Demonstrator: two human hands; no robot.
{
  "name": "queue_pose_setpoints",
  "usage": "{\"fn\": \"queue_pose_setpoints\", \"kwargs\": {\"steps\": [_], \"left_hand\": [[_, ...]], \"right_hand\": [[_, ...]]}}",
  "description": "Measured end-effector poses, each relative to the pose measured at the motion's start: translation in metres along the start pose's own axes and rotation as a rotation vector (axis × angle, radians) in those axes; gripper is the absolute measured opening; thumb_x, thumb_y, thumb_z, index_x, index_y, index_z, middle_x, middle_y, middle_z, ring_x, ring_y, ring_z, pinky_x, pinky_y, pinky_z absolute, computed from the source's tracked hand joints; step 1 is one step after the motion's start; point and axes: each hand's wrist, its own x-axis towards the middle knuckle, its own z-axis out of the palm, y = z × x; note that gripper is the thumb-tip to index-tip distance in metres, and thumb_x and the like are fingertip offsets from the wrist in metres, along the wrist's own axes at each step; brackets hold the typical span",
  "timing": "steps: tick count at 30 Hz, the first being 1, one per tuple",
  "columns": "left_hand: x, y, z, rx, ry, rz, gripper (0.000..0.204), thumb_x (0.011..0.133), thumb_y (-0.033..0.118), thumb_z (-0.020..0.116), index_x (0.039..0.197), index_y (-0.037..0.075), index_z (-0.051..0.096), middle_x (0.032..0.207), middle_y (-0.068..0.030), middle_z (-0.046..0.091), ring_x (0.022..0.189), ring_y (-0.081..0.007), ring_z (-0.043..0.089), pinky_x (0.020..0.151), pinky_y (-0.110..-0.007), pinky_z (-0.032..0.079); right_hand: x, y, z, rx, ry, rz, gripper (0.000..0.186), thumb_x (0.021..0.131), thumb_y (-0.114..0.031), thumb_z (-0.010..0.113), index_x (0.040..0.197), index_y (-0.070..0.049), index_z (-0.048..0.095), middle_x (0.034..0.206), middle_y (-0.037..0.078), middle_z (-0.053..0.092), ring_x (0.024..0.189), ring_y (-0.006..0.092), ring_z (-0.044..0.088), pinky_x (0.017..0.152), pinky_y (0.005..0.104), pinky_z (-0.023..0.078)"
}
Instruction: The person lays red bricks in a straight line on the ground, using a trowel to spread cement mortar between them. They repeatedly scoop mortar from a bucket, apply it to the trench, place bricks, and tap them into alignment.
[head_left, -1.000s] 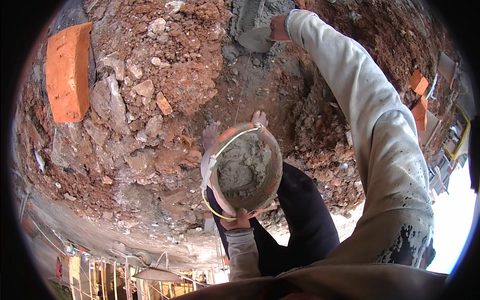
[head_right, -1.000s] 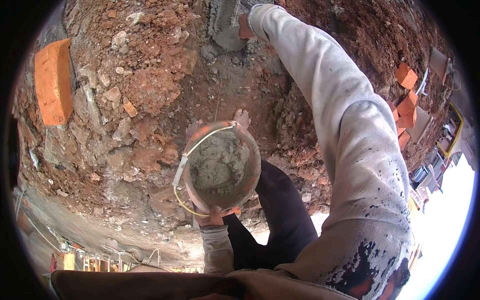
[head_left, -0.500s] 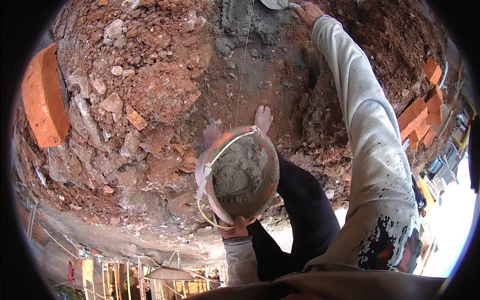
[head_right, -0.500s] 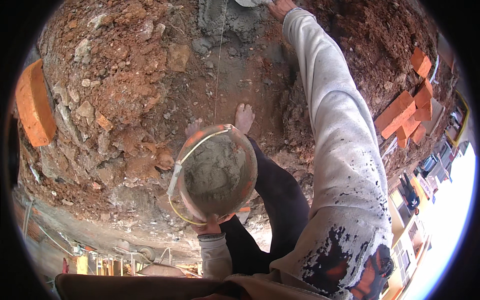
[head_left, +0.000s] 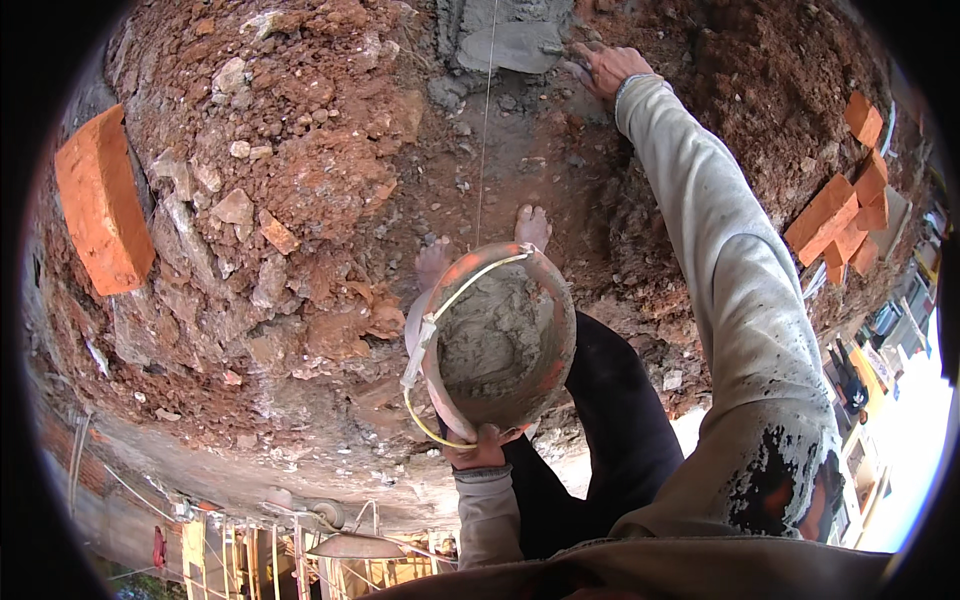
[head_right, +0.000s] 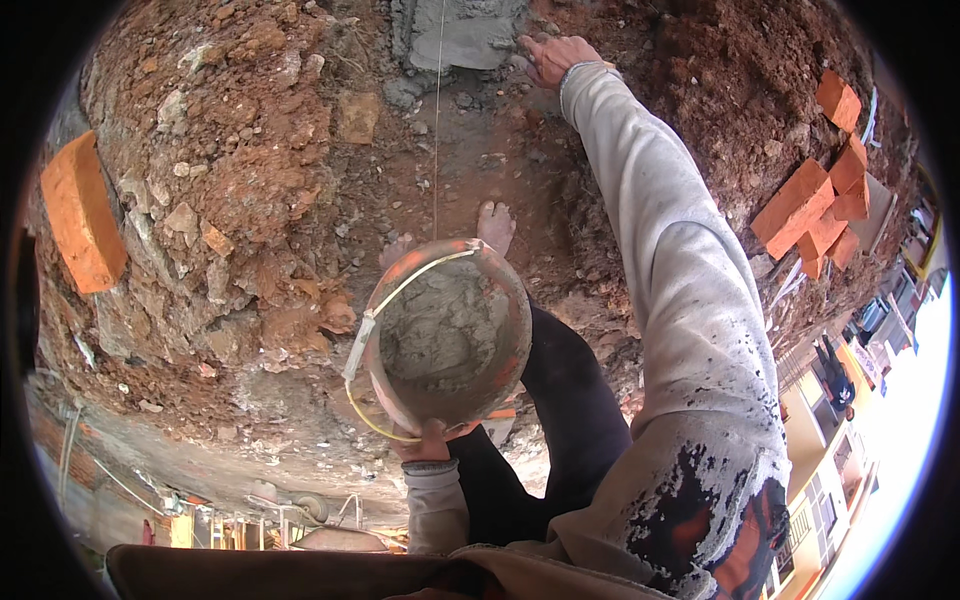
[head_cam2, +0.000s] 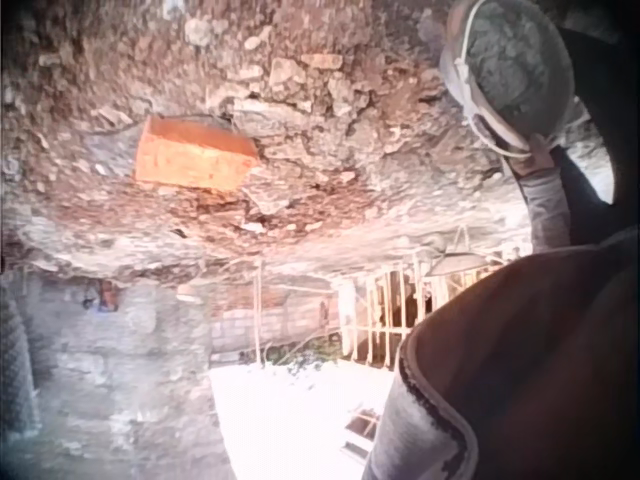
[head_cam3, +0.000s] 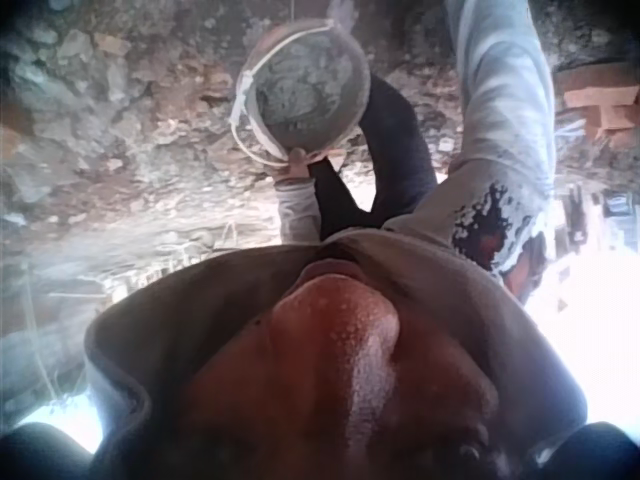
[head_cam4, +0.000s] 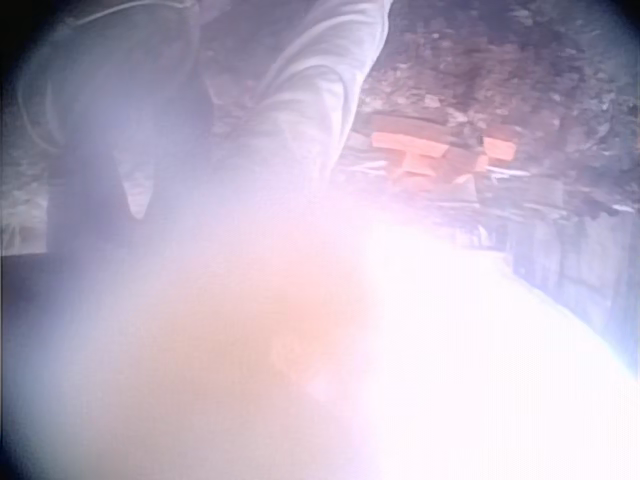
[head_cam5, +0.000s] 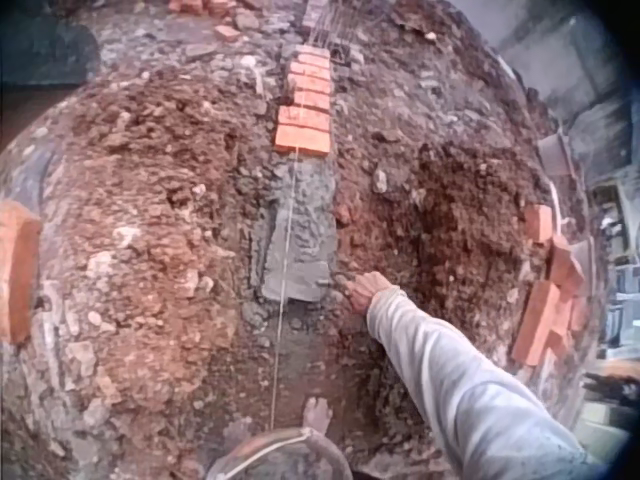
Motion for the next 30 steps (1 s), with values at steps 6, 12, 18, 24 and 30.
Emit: {"fn": "queue_pose_setpoints", "kwargs": {"steps": [6, 12, 18, 24, 30], "left_hand": [[0.005, 0.014, 0.017, -0.033, -0.034, -0.021, 0.035, 0.067, 0.0, 0.054, 0.101, -0.007, 0.058, 0.092, -0.0108, 0.063, 0.08, -0.0206, 0.062, 0.071, -0.032, 0.051], [0.008, 0.01, -0.004, 0.144, 0.03, 0.098, 0.037, 0.067, 0.0, 0.055, 0.104, -0.007, 0.057, 0.094, -0.0107, 0.063, 0.082, -0.0216, 0.061, 0.07, -0.031, 0.051], [-0.002, 0.032, 0.007, 0.013, -0.069, -0.035, 0.039, 0.066, -0.001, 0.054, 0.105, -0.005, 0.056, 0.091, -0.0095, 0.06, 0.077, -0.0194, 0.061, 0.071, -0.03, 0.052], [-0.019, 0.035, 0.01, 0.027, 0.159, 0.173, 0.047, 0.066, -0.003, 0.056, 0.112, -0.003, 0.047, 0.092, -0.0114, 0.057, 0.072, -0.0201, 0.059, 0.068, -0.033, 0.054], [-0.035, 0.09, 0.022, 0.264, -0.274, 0.199, 0.015, 0.067, -0.004, 0.059, 0.076, 0.002, 0.049, 0.07, -0.0019, 0.05, 0.054, -0.0114, 0.05, 0.047, -0.027, 0.046]], "right_hand": [[0.058, 0.1, 0.052, 0.247, 0.134, 0.106, 0.04, 0.097, -0.036, 0.037, 0.129, -0.014, 0.048, 0.093, 0.019, 0.065, 0.083, 0.0369, 0.064, 0.076, 0.0447, 0.051], [0.016, 0.007, 0.048, 0.298, -0.05, -0.174, 0.038, 0.095, -0.032, 0.04, 0.104, 0.0, 0.058, 0.1, 0.028, 0.062, 0.095, 0.0406, 0.061, 0.082, 0.047, 0.051], [-0.075, 0.029, 0.055, 0.438, -0.228, 0.186, 0.045, 0.093, -0.043, 0.042, 0.11, -0.003, 0.056, 0.095, 0.025, 0.064, 0.09, 0.0414, 0.062, 0.081, 0.0494, 0.05], [-0.354, -0.048, -0.045, 0.855, -0.18, -0.033, 0.036, 0.087, -0.031, 0.054, 0.114, -0.008, 0.048, 0.105, 0.019, 0.055, 0.09, 0.0388, 0.06, 0.07, 0.046, 0.051], [-0.376, -0.083, -0.023, 0.513, -0.315, 0.014, 0.051, 0.084, -0.026, 0.056, 0.128, -0.004, 0.042, 0.112, 0.021, 0.055, 0.079, 0.0377, 0.063, 0.07, 0.0458, 0.052]]}}
